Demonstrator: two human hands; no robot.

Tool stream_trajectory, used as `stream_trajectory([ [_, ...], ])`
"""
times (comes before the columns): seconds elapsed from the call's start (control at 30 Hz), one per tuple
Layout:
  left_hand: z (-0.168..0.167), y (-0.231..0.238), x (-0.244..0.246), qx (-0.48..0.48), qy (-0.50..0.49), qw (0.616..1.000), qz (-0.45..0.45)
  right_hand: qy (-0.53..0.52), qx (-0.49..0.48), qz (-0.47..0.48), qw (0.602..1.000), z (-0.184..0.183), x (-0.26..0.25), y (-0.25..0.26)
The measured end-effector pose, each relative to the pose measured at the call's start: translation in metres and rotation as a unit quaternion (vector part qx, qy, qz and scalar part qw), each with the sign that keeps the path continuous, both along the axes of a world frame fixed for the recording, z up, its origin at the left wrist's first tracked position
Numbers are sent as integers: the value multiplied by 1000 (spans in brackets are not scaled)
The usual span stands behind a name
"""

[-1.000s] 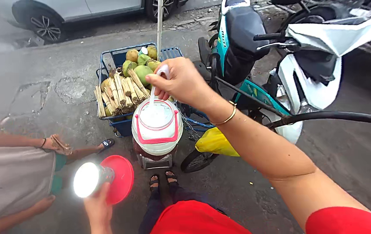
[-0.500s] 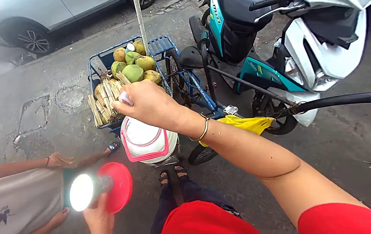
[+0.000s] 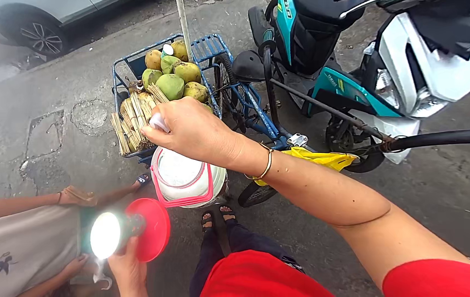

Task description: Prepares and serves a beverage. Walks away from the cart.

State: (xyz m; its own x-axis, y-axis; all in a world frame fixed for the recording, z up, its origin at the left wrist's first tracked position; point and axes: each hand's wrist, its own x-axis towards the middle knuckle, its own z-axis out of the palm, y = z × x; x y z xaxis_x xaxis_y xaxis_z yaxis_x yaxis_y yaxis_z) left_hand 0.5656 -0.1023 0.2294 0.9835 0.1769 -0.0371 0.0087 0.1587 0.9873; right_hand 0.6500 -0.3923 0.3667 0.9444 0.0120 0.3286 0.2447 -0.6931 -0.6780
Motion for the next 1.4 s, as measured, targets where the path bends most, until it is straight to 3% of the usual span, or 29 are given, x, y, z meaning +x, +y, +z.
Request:
stream_trajectory([
  [0.63,2,13,-7,-19,-7,1000,6,3,4,4,1000,-5,-3,9],
  [0.9,7,16,-9,-20,-2,1000,10,17,92,19,995,-11,-13,7],
  [1.4,48,5,8,-32,-30,996,-84,1,151,-33,988,70,-65,-19],
])
